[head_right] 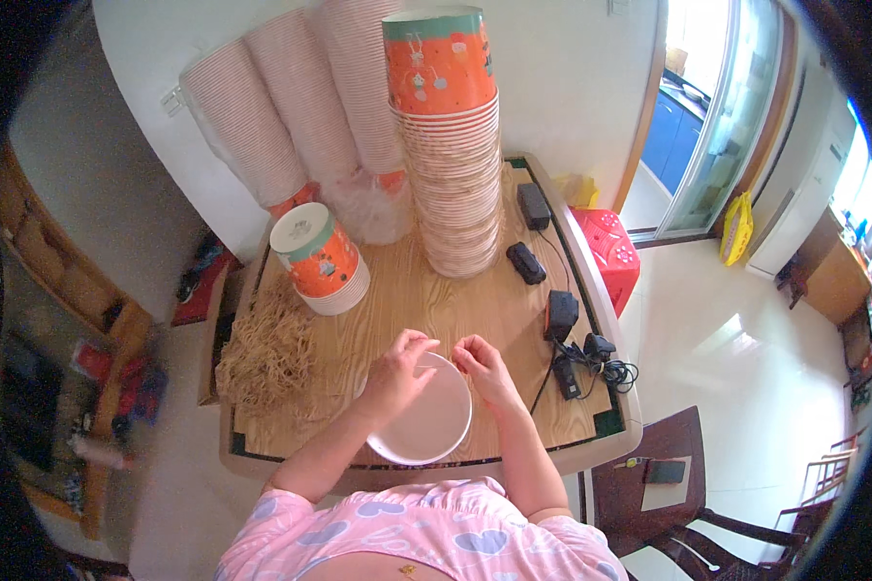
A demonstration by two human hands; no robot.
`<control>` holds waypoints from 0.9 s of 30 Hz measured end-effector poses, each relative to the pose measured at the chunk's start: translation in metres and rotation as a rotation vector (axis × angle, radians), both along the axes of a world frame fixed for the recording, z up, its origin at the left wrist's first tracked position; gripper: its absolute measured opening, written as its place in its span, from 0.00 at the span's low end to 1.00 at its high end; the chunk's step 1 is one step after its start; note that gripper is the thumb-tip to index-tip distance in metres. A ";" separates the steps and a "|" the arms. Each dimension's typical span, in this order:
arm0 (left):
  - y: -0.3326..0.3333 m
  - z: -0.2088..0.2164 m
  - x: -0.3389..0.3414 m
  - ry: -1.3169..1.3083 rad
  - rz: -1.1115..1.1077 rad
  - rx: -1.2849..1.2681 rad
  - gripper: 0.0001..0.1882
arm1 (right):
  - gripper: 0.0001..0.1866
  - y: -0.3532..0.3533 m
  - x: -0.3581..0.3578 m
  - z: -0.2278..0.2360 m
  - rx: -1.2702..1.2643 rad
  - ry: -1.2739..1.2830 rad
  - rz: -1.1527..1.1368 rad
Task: Placing shredded wood filler and red string into paper cups for packaging.
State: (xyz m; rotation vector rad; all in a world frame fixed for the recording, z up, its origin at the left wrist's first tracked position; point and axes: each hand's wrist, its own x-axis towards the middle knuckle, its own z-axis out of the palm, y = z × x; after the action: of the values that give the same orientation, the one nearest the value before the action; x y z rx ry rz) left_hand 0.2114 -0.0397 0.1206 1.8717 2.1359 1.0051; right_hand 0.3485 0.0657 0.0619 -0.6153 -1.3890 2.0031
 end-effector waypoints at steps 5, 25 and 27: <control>0.001 0.005 -0.009 -0.024 -0.024 -0.132 0.18 | 0.05 0.007 -0.005 0.011 0.203 -0.036 -0.100; -0.018 -0.020 -0.023 -0.387 -0.149 -0.132 0.16 | 0.04 -0.028 -0.010 0.063 0.863 -0.331 0.011; -0.020 -0.024 -0.017 -0.436 -0.120 -0.041 0.13 | 0.04 -0.027 -0.006 0.067 0.915 -0.345 0.000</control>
State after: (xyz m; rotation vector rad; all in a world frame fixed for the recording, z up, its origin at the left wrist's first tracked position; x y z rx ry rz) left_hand 0.1945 -0.0593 0.0967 1.5615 1.7587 1.1993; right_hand 0.3421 0.0392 0.1292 -0.5220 -2.2651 1.0668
